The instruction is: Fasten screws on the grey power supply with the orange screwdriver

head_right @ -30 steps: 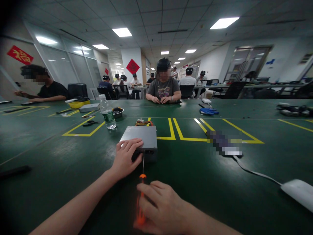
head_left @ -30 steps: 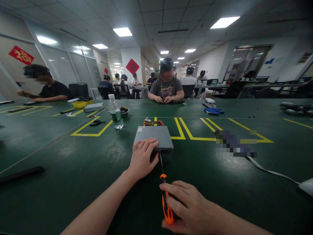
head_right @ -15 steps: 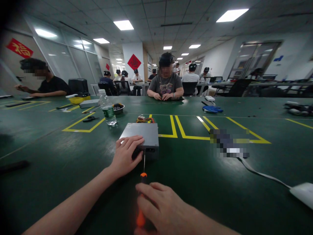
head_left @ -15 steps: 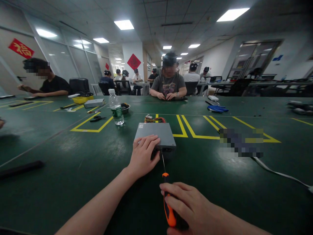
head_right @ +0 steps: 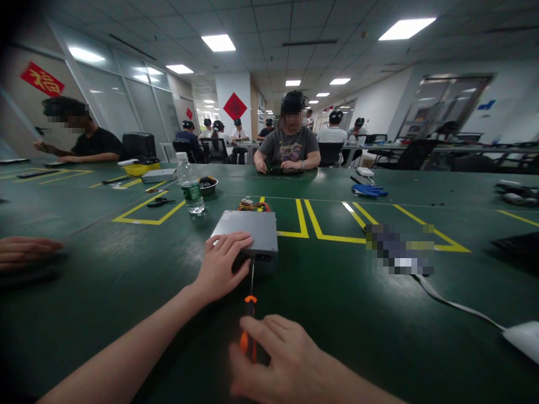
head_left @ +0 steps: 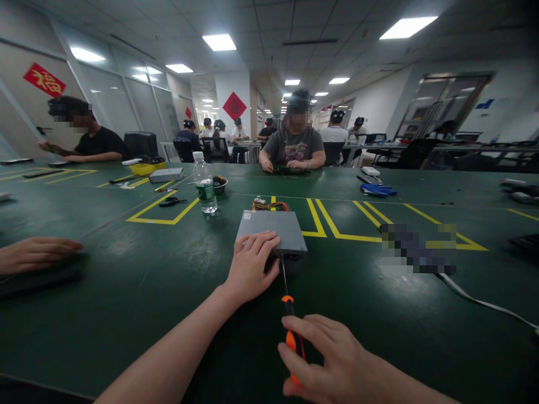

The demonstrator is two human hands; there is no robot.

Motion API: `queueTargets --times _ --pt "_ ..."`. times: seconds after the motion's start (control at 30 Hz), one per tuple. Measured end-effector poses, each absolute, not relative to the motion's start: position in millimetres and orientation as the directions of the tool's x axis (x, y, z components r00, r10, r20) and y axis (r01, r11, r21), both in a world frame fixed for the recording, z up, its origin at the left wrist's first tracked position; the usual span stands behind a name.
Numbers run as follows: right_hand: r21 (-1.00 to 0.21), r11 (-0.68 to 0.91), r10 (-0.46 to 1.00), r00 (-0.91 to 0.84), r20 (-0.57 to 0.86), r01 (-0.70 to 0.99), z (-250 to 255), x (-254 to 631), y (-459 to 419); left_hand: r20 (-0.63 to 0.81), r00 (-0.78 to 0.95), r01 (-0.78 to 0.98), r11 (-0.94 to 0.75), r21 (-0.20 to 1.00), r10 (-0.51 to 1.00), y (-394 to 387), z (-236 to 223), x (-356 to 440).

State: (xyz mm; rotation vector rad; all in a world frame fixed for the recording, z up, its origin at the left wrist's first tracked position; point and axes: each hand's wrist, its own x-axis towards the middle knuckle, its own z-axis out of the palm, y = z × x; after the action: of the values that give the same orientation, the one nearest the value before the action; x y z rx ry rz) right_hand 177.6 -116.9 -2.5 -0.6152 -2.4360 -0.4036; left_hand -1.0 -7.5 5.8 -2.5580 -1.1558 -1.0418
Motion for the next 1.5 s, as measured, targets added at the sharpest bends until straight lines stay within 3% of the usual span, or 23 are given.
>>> queueTargets --times 0.13,0.4,0.6,0.83,1.03,1.2,1.5 --pt "0.115 0.854 0.382 -0.763 0.522 0.507 2 176 -117 0.651 0.458 0.706 -0.693 0.148 0.605 -8 7 -2" --pt "0.155 0.856 0.282 -0.697 0.659 0.493 -6 175 -114 0.655 0.455 0.703 -0.695 0.153 0.604 -8 7 -1" --pt "0.171 0.847 0.349 -0.768 0.537 0.504 3 174 -116 0.655 0.458 0.698 -0.7 0.155 0.601 -8 6 -1" --pt "0.158 0.864 0.272 -0.708 0.651 0.478 -6 175 -113 0.645 0.455 0.696 -0.697 0.173 0.614 -8 8 -1" --pt "0.178 0.856 0.323 -0.771 0.549 0.485 7 178 -114 0.642 0.451 0.704 -0.689 0.17 0.62 -9 8 -1" --pt "0.178 0.879 0.258 -0.757 0.601 0.441 11 179 -112 0.649 0.448 0.709 -0.687 0.161 0.614 -8 7 -1" --pt "0.147 0.868 0.31 -0.747 0.588 0.475 12 180 -114 0.66 0.445 0.71 -0.687 0.152 0.605 -7 6 0"
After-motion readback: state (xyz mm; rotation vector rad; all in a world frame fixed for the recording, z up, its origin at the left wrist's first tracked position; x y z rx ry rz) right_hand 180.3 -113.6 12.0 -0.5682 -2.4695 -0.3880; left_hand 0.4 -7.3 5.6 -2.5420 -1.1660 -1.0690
